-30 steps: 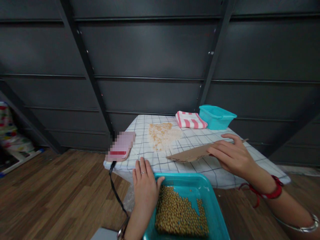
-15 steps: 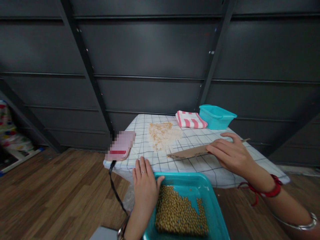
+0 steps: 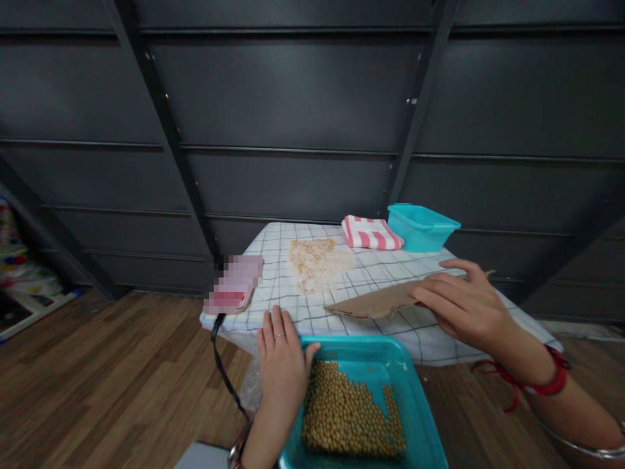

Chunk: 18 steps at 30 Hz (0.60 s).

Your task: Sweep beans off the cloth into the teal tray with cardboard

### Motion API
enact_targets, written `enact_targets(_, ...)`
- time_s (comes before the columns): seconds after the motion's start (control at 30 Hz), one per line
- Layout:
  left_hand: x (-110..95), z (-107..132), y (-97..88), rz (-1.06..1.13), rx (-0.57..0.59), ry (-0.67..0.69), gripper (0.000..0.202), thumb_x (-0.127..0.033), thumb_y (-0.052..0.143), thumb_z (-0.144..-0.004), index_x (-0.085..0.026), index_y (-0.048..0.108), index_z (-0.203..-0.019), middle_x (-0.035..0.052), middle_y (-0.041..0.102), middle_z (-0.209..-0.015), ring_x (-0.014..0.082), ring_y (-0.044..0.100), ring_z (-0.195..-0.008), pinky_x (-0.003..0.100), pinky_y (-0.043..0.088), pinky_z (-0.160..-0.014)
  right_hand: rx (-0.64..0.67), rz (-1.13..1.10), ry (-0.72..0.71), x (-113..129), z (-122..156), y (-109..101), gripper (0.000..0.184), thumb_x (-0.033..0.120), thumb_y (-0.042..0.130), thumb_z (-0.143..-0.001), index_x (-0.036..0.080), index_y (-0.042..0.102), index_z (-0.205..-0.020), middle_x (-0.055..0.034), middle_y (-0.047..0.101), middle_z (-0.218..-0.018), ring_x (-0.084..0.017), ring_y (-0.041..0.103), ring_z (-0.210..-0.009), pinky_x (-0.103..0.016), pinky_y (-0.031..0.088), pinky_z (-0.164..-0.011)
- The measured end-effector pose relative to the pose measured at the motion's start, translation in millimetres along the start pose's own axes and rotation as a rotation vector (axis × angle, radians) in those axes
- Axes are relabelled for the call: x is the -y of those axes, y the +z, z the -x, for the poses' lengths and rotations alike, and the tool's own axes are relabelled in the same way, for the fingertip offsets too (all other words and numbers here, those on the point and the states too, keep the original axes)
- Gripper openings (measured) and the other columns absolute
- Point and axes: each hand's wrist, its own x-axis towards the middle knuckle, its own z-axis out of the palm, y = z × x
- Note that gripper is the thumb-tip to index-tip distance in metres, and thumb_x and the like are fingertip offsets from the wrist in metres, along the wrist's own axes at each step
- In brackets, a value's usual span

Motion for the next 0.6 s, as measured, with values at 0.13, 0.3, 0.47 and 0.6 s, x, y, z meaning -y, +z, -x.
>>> enact_targets(0.13, 1, 1, 2.2, 0.022, 0.007, -0.005, 0.068, -0.054, 0.034, -0.079, 0.001, 0.045, -0.117, 0.0246, 0.045, -0.126, 0.0378, 0.037, -0.118, 0.051, 0.036, -0.092, -0.017, 0.056, 0.012, -7, 5, -5, 0.025, -0.002, 0.043, -0.075, 0.018, 0.05, -0.09, -0.0025, 0.063, -0.07, -0.014, 0.056, -0.065, -0.038, 0.038, -0.077)
enact_targets(0.3, 0, 1, 2.2, 0.019, 0.014, -0.007, 0.068, -0.053, 0.034, -0.08, 0.002, 0.045, -0.118, 0.0251, 0.045, -0.125, 0.038, 0.037, -0.118, 0.052, 0.036, -0.092, 0.031, 0.093, 0.006, -13, 15, -6, 0.022, -0.001, 0.043, -0.076, 0.016, 0.049, -0.089, -0.0033, 0.063, -0.069, -0.015, 0.056, -0.063, -0.037, 0.038, -0.074)
enact_targets(0.47, 0, 1, 0.5, 0.008, 0.014, 0.004, 0.068, -0.053, 0.034, -0.08, 0.003, 0.044, -0.117, 0.025, 0.046, -0.125, 0.0385, 0.037, -0.117, 0.052, 0.037, -0.091, 0.03, 0.085, 0.011, -9, 12, -4, 0.026, -0.002, 0.041, -0.076, 0.018, 0.049, -0.09, -0.0013, 0.063, -0.069, -0.014, 0.056, -0.063, -0.037, 0.038, -0.076)
enact_targets(0.6, 0, 1, -0.1, 0.035, 0.015, 0.005, 0.069, -0.054, 0.034, -0.079, 0.002, 0.043, -0.118, 0.0256, 0.044, -0.125, 0.0387, 0.037, -0.118, 0.052, 0.036, -0.091, 0.037, 0.077, 0.002, -5, 6, -5, 0.025, -0.001, 0.04, -0.077, 0.018, 0.049, -0.09, -0.0014, 0.063, -0.07, -0.013, 0.056, -0.063, -0.037, 0.038, -0.076)
